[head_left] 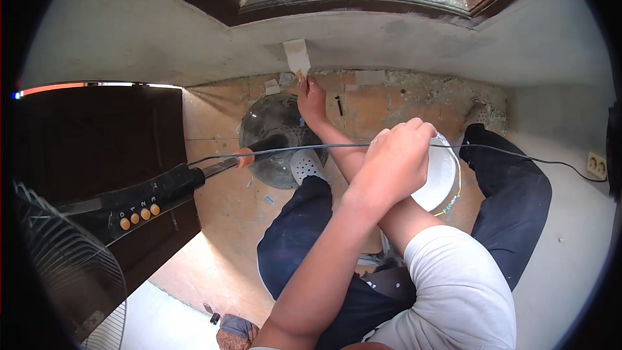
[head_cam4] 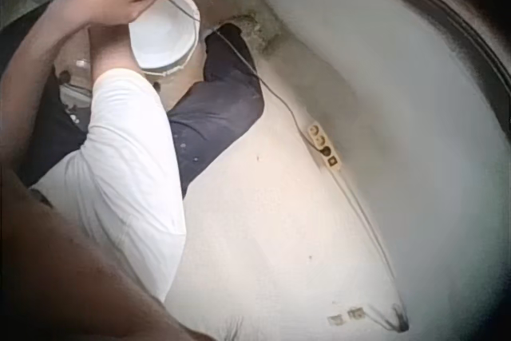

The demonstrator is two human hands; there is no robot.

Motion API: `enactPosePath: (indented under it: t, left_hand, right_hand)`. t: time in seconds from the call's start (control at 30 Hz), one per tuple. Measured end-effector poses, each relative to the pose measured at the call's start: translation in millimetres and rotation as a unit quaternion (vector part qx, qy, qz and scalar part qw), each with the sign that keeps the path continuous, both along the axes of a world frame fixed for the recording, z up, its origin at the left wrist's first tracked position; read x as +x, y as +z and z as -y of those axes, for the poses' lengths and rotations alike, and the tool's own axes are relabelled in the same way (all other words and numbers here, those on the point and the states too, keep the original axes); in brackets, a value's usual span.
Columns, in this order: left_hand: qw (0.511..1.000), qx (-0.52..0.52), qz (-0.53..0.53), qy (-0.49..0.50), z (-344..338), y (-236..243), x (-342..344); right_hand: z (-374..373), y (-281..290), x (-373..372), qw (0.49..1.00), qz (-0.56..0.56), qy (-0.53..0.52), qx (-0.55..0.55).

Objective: The person applies white putty to a wall near a window with a putty knife.

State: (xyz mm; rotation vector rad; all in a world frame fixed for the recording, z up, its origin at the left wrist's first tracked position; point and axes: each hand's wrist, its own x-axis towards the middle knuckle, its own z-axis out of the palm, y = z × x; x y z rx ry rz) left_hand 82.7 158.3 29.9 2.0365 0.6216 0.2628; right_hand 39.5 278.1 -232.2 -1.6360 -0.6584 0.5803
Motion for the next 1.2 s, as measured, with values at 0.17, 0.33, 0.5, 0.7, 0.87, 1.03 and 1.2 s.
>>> enactPosePath:
  t: [0.17,0.33,0.5,0.7,0.87,1.03,1.2]
  left_hand:
    - [0.999,0.022,-0.043,0.018,-4.8,-4.0,-16.3]
    - [0.999,0.038,-0.038,0.008,-3.0,-0.5,-10.4]
    - [0.998,0.03,-0.055,0.005,-5.2,1.5,-15.1]
    - [0.998,0.036,-0.052,0.018,-7.8,6.4,-24.1]
    - [0.997,0.038,-0.059,0.015,-6.8,5.7,-26.9]
    - [0.997,0.046,-0.056,0.017,-6.1,6.8,-25.5]
    - [0.996,0.039,-0.082,0.026,-9.2,5.8,-34.0]
  right_hand:
    - [-20.8,-20.1,-19.7,0.998,0.035,-0.02,-0.038]
    - [-18.1,-73.5,-8.4,0.988,-0.071,0.006,-0.136]
    - [-4.9,-55.5,-16.3,0.984,-0.006,0.002,-0.177]
    - [-8.5,35.8,-10.2,0.999,-0.011,-0.005,-0.051]
    - [1.3,62.8,-19.2,0.999,-0.021,0.011,0.043]
    - [-29.3,26.1,-2.7,0.998,-0.067,-0.001,0.017]
    - [-40.4,0.5,-19.9,0.997,-0.067,0.032,-0.009]
